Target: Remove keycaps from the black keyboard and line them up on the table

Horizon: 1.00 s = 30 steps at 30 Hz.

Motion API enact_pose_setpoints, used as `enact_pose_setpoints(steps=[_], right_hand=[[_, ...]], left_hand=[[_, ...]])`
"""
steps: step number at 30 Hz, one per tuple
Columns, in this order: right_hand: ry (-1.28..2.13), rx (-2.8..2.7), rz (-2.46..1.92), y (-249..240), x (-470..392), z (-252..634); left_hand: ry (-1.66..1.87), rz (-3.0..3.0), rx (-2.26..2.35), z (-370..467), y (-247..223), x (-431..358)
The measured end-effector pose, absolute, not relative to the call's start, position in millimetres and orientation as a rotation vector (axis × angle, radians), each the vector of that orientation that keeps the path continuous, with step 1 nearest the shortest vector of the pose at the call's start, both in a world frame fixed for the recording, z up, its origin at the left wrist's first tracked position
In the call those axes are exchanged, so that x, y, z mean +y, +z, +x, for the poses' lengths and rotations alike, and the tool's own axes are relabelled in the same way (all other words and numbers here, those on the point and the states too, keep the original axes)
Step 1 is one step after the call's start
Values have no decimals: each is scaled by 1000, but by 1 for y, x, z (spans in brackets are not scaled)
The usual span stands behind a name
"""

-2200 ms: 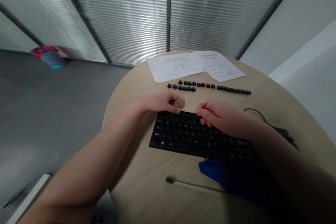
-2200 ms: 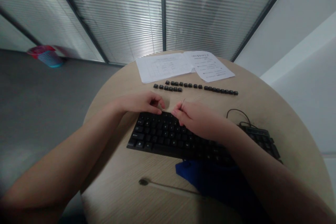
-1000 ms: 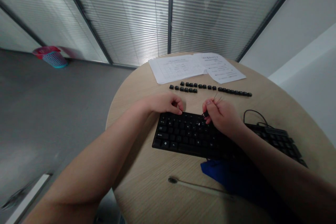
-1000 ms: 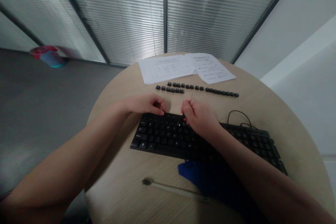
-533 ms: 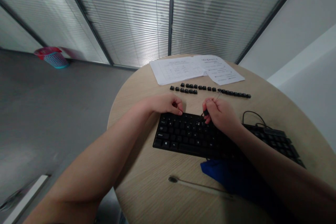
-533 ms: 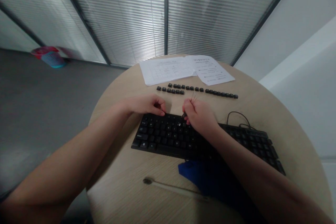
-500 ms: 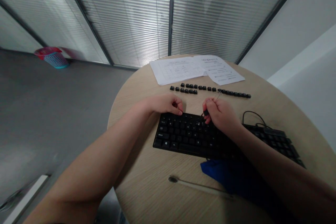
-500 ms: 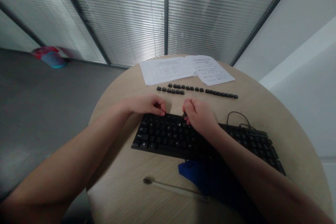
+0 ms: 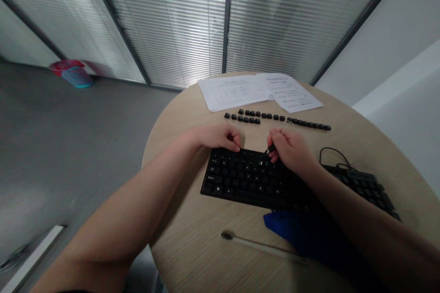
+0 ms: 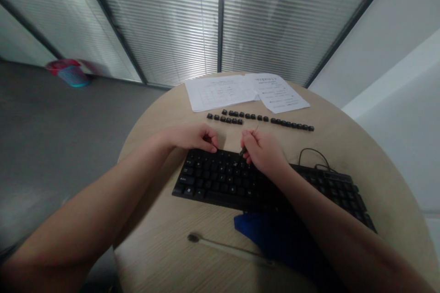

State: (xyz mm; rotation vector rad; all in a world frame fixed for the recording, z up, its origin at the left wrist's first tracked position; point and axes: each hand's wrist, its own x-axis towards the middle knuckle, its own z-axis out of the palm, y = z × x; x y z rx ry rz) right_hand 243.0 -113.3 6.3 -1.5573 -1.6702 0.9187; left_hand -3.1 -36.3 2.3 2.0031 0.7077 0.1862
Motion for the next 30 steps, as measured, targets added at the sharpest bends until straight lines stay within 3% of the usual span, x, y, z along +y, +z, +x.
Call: enact_pose_setpoints(steps=[8, 17, 30], right_hand=[[1081, -1434, -1598, 0, -102, 240], [1110, -1548, -1541, 0, -93, 241], [837, -2030, -1363, 24, -121, 256]], left_hand=[[189, 2000, 715, -3, 1, -36], [208, 2027, 716, -3, 0, -35], [191, 2014, 732, -3, 3, -37]])
